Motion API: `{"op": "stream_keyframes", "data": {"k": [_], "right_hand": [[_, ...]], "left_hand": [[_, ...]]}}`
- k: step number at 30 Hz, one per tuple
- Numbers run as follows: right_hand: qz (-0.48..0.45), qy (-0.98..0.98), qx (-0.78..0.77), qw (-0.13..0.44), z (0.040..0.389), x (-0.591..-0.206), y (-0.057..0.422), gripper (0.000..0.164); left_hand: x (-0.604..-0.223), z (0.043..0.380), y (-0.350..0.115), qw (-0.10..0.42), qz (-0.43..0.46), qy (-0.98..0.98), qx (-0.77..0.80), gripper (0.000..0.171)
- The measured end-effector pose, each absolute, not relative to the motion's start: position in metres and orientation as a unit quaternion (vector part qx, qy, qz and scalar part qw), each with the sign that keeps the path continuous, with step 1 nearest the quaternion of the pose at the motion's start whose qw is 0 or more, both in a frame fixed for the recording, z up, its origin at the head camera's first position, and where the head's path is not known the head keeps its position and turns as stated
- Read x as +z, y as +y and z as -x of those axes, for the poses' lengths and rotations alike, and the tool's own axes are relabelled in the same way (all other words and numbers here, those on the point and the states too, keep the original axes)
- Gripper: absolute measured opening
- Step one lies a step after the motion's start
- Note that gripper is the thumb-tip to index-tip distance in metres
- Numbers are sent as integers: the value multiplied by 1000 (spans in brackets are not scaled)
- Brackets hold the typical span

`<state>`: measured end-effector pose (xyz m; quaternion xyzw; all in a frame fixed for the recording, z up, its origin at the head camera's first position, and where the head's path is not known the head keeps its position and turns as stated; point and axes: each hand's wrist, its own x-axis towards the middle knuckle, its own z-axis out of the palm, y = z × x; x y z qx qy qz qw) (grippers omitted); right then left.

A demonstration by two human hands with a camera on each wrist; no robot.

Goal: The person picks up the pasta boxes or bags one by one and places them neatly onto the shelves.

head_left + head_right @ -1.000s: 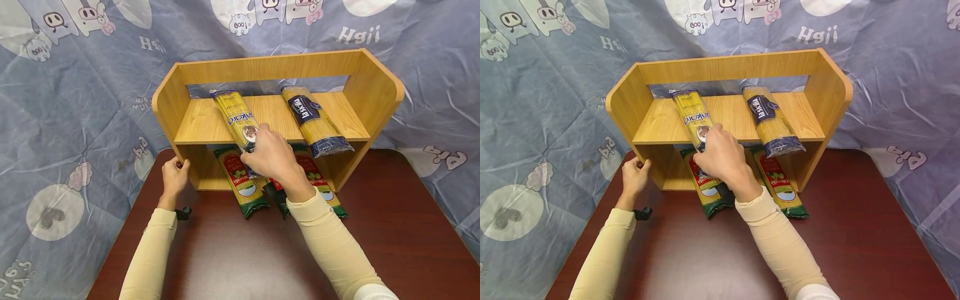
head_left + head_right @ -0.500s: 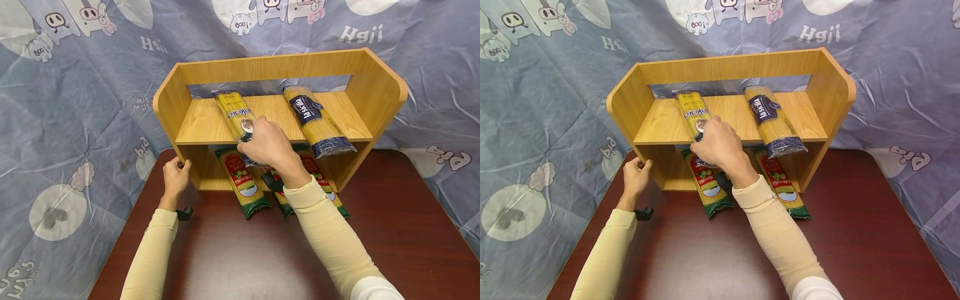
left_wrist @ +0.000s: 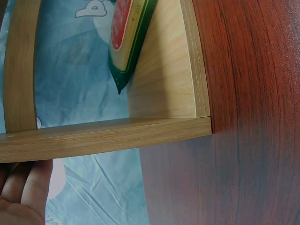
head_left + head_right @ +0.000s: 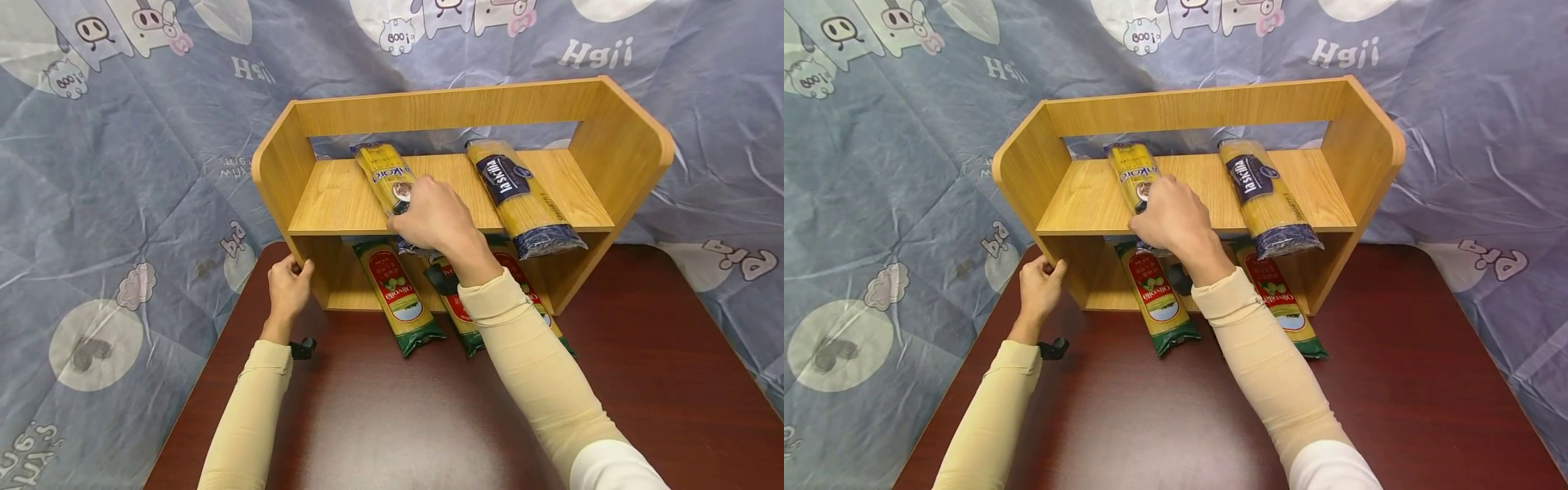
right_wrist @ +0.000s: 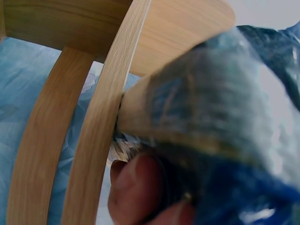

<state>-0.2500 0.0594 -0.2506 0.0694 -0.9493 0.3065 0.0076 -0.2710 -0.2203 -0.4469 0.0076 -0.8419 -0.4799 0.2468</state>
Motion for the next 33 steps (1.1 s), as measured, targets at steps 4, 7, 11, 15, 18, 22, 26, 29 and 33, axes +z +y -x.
{"op": "stream_keyframes", "data": {"k": [4,7,11,15,18,22,26,29,33], "right_hand": [[-66,-949,307,7,254,-250,58,53],[-64,-951,302,15,257,-250,57,53],[-57,-954,292,21,259,-251,55,58],[-51,-955,291,24,259,-252,55,61],[-49,-955,291,25,259,-253,55,63],[-48,-957,286,25,257,-255,55,67],[-50,-958,281,26,256,-256,56,71],[-51,-959,276,30,256,-258,56,73],[-52,-962,264,42,256,-259,56,72]], "left_hand": [[-447,271,-220,245,-9,-842,-480,17],[-447,271,-220,243,-11,-843,-479,17],[-446,270,-220,243,-13,-843,-479,17],[-446,270,-219,244,-12,-842,-482,17],[-446,271,-219,243,-12,-843,-480,17],[-447,270,-219,243,-14,-844,-479,16],[-447,270,-219,242,-15,-842,-482,16],[-447,270,-219,241,-14,-841,-484,17],[-447,270,-220,241,-14,-840,-486,16]]}}
